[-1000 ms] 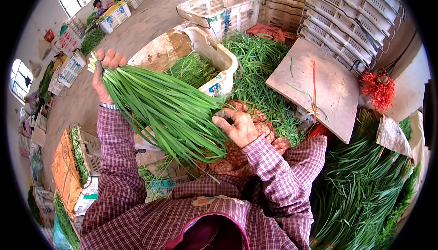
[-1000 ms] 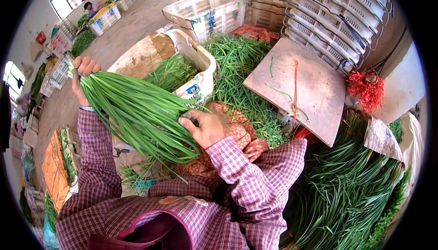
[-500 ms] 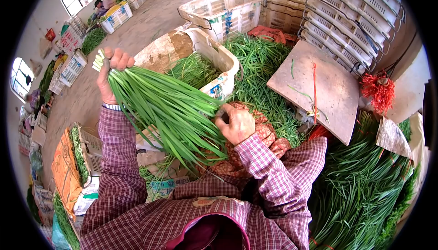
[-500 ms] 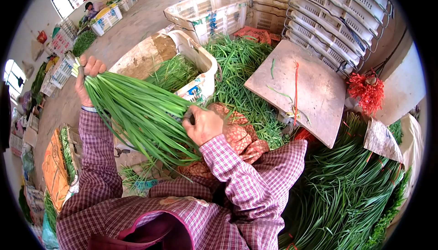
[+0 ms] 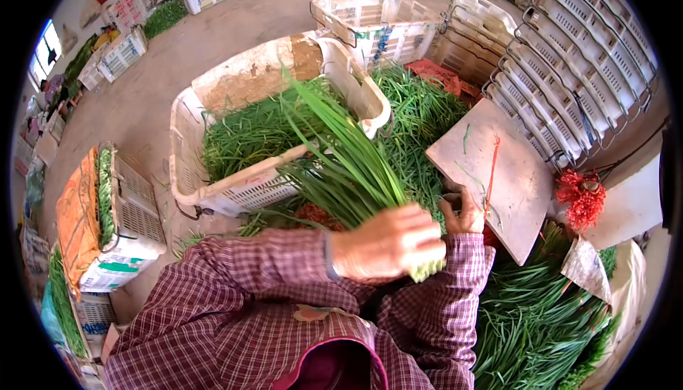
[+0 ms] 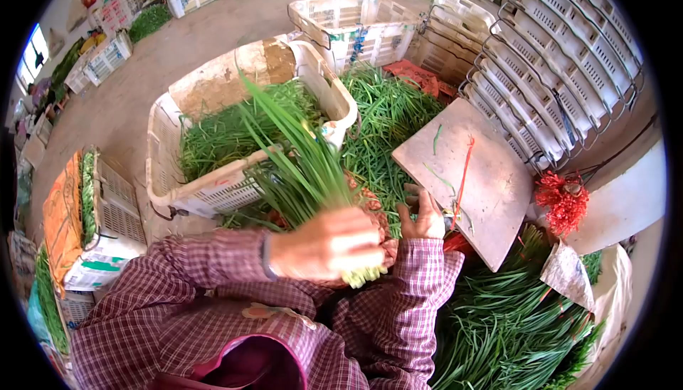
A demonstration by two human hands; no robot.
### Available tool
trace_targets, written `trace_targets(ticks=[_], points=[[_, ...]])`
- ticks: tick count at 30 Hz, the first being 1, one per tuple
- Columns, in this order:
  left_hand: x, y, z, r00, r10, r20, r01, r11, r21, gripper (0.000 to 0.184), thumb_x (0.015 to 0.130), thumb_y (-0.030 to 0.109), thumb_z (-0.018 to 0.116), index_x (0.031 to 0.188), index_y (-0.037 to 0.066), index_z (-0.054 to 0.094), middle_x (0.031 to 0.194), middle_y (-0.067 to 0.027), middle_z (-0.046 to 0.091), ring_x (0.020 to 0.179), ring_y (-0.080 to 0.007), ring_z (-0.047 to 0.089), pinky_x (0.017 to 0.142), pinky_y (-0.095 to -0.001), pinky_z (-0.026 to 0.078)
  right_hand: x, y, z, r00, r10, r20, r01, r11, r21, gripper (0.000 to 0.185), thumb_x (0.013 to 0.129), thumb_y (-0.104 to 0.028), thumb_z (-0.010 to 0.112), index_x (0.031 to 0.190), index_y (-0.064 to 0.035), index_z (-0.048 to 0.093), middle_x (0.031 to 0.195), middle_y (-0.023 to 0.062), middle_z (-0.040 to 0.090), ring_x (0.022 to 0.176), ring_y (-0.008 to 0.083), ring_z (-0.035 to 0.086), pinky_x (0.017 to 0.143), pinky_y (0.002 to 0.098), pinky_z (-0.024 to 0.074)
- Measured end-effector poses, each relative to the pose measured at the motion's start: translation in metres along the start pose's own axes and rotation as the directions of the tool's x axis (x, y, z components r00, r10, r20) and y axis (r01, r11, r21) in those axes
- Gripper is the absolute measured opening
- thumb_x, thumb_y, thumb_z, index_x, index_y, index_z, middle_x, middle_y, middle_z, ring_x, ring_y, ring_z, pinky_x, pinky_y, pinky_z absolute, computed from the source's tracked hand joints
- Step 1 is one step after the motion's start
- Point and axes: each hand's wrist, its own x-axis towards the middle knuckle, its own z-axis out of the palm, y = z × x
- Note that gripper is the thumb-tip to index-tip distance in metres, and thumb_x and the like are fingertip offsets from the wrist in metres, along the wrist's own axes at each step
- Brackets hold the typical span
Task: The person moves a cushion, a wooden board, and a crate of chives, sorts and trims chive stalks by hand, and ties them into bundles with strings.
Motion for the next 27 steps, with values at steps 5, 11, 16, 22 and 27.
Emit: trace_targets(ticks=[5, 11, 16, 22, 27], points=[[-0.063, 0.075, 0.118, 0.938, 0.110, 0.329, -0.069, 0.989, -0.133, 0.011, 0.081, 0.019, 0.059, 0.086, 0.010, 0.055, 0.080, -0.0025, 0.050, 0.077, -0.0159, 0.052, 0.074, -0.0306, 0.044, -0.045, 0.028, -0.025, 0.993, 0.105, -0.045, -0.094, 0.975, 0.202, 0.023, 0.082, -0.007, 0.065, 0.105, -0.0014, 0.064, 0.085, 0.0097, 0.067, 0.075, 0.0154, 0.064, 0.070, 0.0277, 0.0512], [-0.079, 0.086, 0.134, 0.881, 0.170, 0.441, -0.151, 0.985, -0.080, 0.014, 0.076, 0.022, 0.057, 0.085, 0.011, 0.057, 0.078, -0.0006, 0.053, 0.080, -0.0161, 0.053, 0.079, -0.0323, 0.039, -0.070, 0.027, -0.034, 0.975, 0.224, 0.014, -0.223, 0.964, 0.143, 0.012, 0.088, -0.010, 0.063, 0.094, -0.0001, 0.067, 0.078, 0.0070, 0.067, 0.069, 0.0106, 0.060, 0.066, 0.0243, 0.0484], [-0.083, 0.085, 0.134, 0.881, 0.138, 0.452, -0.124, 0.990, -0.060, 0.015, 0.076, 0.022, 0.057, 0.086, 0.011, 0.058, 0.079, -0.0002, 0.053, 0.081, -0.0149, 0.053, 0.081, -0.0313, 0.039, -0.068, 0.019, -0.018, 0.990, 0.114, 0.088, -0.137, 0.937, 0.323, 0.009, 0.087, -0.009, 0.061, 0.086, -0.0015, 0.065, 0.076, 0.0076, 0.068, 0.064, 0.0137, 0.062, 0.062, 0.0256, 0.0508], [-0.086, 0.084, 0.130, 0.875, 0.134, 0.465, -0.131, 0.991, -0.038, 0.018, 0.075, 0.023, 0.057, 0.087, 0.011, 0.061, 0.080, -0.0013, 0.056, 0.083, -0.0164, 0.055, 0.088, -0.0359, 0.041, -0.071, 0.014, 0.003, 0.964, -0.062, 0.257, -0.008, 0.965, 0.261, 0.011, 0.087, -0.006, 0.060, 0.093, 0.0021, 0.064, 0.078, 0.0090, 0.067, 0.068, 0.0133, 0.063, 0.064, 0.0270, 0.0495], [-0.087, 0.085, 0.129, 0.896, 0.106, 0.432, -0.109, 0.994, -0.019, 0.020, 0.074, 0.025, 0.057, 0.088, 0.012, 0.063, 0.091, -0.0014, 0.061, 0.094, -0.0189, 0.056, 0.096, -0.0407, 0.040, -0.080, 0.001, 0.012, 0.933, -0.252, 0.257, 0.230, 0.967, 0.114, 0.011, 0.079, -0.004, 0.063, 0.089, -0.0014, 0.067, 0.077, 0.0112, 0.065, 0.072, 0.0244, 0.065, 0.066, 0.0323, 0.0513]])
